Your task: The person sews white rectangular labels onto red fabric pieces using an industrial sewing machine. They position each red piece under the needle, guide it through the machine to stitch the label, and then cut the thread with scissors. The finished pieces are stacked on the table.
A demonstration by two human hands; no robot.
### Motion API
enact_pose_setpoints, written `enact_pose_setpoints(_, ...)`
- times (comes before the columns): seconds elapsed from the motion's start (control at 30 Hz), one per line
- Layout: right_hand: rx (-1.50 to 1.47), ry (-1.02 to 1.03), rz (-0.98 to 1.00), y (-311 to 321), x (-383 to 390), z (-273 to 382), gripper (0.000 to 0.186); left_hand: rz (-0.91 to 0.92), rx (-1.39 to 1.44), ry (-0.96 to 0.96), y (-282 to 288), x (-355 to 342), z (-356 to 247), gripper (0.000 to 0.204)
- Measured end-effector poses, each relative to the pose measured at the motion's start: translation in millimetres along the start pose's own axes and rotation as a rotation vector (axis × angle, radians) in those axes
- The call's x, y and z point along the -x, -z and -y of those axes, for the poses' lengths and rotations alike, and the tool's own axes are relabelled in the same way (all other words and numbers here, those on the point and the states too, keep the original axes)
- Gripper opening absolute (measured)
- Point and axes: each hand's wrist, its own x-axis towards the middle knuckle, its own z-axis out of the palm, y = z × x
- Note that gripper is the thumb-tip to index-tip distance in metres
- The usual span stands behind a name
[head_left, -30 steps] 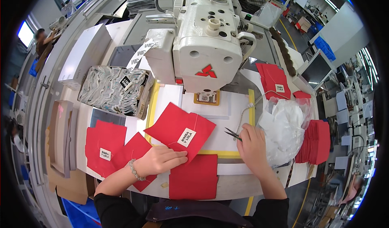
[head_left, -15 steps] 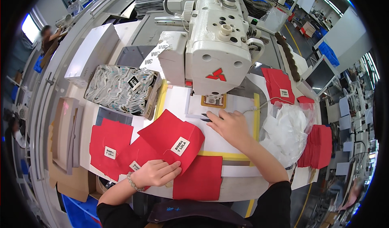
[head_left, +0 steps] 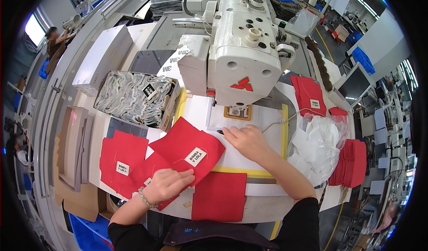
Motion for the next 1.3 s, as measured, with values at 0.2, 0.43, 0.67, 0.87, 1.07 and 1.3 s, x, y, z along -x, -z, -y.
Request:
enact_pose_setpoints(0.2,-0.104,-0.082,-0.039,9.4,8.9,-4.8,0.025,-0.538,0.753,0.884,1.4,-6.0,44.3,0.014)
enact_pose_setpoints(0.43,-0.039,-0.164,0.008,22.3,21.4,-9.5,0.03,-0.548,0.77,0.913,14.3,-4.3,55.9,0.01)
enact_pose_setpoints(0.67,0.001,-0.112,-0.092,16.0,-5.2,-1.7,0.033,-0.544,0.76,0.912,13.0,3.2,41.2,0.011)
enact_pose_setpoints(0.87,-0.038,-0.087,-0.079,-13.6,-30.4,0.4,0.023,-0.541,0.777,0.915,13.0,6.0,41.7,0.012)
enact_pose_setpoints(1.07,-0.075,-0.104,-0.123,-11.4,-35.0,0.7,0.014,-0.548,0.811,0.967,15.9,11.1,51.5,0.012)
enact_pose_setpoints(1.3,-0.038,-0.22,-0.097,8.0,-4.9,-14.6,0.026,-0.519,0.845,0.979,15.1,13.7,54.3,0.012)
